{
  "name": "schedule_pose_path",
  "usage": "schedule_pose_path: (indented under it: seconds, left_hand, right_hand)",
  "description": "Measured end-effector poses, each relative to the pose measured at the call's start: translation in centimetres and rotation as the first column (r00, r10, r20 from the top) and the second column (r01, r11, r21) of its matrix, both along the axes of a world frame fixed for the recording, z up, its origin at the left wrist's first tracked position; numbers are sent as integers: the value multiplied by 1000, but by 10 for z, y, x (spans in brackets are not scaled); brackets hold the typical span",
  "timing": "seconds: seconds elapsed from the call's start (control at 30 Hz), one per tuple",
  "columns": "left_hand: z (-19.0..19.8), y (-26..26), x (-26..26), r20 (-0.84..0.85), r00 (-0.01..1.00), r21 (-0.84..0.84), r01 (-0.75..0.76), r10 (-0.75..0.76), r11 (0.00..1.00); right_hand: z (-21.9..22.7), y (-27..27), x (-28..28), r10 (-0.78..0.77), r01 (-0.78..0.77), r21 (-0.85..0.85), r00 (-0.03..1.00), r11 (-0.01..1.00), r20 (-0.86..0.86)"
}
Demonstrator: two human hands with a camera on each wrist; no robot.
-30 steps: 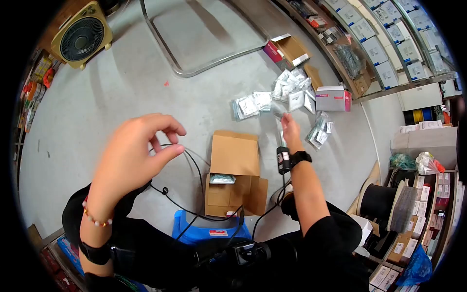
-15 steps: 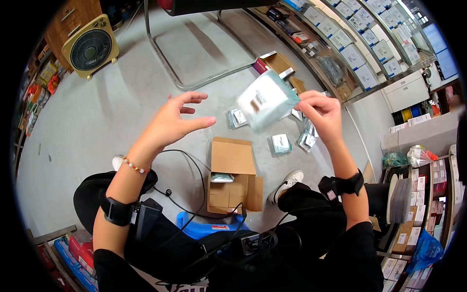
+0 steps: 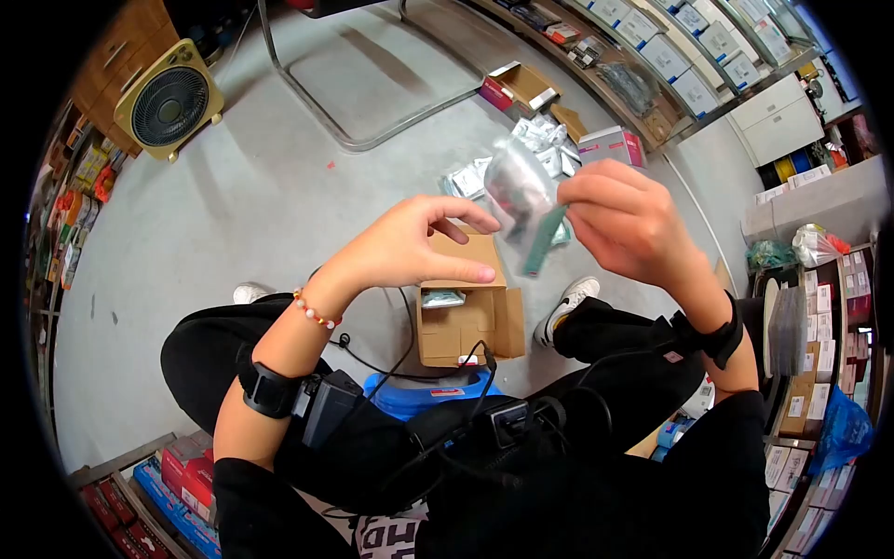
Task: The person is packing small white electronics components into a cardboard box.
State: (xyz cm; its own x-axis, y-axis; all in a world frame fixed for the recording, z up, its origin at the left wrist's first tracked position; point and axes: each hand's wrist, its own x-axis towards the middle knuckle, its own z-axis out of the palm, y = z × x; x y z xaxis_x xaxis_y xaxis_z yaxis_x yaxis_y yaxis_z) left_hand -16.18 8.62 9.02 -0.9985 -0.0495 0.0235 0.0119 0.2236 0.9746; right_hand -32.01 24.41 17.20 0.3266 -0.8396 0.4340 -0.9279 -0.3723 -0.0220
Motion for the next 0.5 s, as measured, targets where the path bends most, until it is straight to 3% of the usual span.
schedule_pose_path:
  seconds: [0.23, 0.33, 0.43, 0.5]
  left_hand:
    - [2, 10, 0, 86, 995, -13, -53, 54, 998]
    - [-12, 16, -1, 33, 999, 125, 10, -14, 992]
    - [-18, 17, -5, 46, 999, 59, -10, 7, 998]
    - [-16, 14, -7, 40, 985, -56, -164, 167, 985]
  right_hand:
    - [-20, 2, 9, -162, 185, -96, 965, 978, 204]
    - [-29, 5, 16, -233, 259, -78, 940, 963, 249]
    - [-38, 8, 12, -261, 294, -85, 925, 952, 278]
    - [-47, 9, 6, -263, 313, -97, 902, 945, 343]
